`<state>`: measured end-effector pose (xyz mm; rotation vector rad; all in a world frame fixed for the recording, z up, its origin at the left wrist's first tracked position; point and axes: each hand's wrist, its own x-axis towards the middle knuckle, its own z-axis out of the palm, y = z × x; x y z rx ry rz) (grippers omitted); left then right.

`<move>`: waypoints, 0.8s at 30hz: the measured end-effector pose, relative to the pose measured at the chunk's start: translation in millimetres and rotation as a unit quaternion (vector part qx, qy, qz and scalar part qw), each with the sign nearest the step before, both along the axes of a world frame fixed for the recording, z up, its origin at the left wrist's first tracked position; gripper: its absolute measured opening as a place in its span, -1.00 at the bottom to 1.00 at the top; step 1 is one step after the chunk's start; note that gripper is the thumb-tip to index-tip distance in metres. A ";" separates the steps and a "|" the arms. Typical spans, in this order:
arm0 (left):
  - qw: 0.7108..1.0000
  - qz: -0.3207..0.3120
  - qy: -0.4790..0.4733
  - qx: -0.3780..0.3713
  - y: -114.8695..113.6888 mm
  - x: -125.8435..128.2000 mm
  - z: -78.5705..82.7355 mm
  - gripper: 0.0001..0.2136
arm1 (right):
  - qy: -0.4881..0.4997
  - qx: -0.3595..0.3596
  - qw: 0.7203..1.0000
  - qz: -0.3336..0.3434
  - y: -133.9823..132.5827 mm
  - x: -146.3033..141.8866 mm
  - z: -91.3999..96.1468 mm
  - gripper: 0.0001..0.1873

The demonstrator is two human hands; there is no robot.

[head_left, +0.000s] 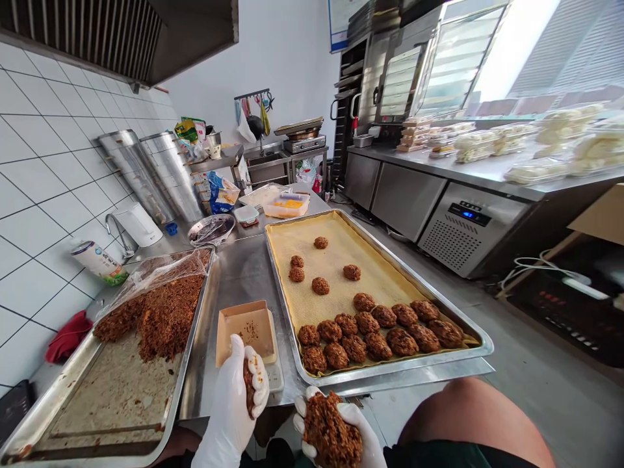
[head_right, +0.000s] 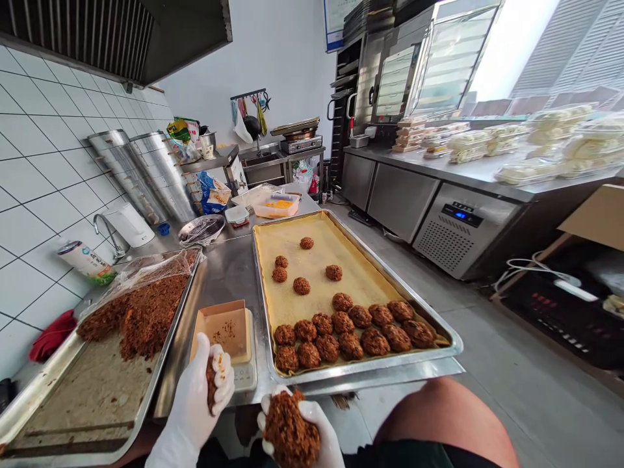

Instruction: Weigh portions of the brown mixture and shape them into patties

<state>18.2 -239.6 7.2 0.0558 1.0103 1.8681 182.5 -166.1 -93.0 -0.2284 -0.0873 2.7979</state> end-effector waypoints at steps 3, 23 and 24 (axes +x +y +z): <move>0.997 -0.069 0.022 -0.006 -4.5 -1.7 9.0 -0.71 | -0.008 0.007 1.000 0.004 1.0 3.1 -3.6 -0.63; 0.996 0.017 0.015 -0.092 -2.5 15.1 -7.4 -0.61 | 0.028 0.091 0.995 0.005 4.8 -1.3 -14.0 -0.61; 0.996 0.024 0.023 -0.083 -2.6 12.2 -5.5 -0.58 | 0.028 0.089 0.996 0.008 4.7 -2.1 -15.3 -0.61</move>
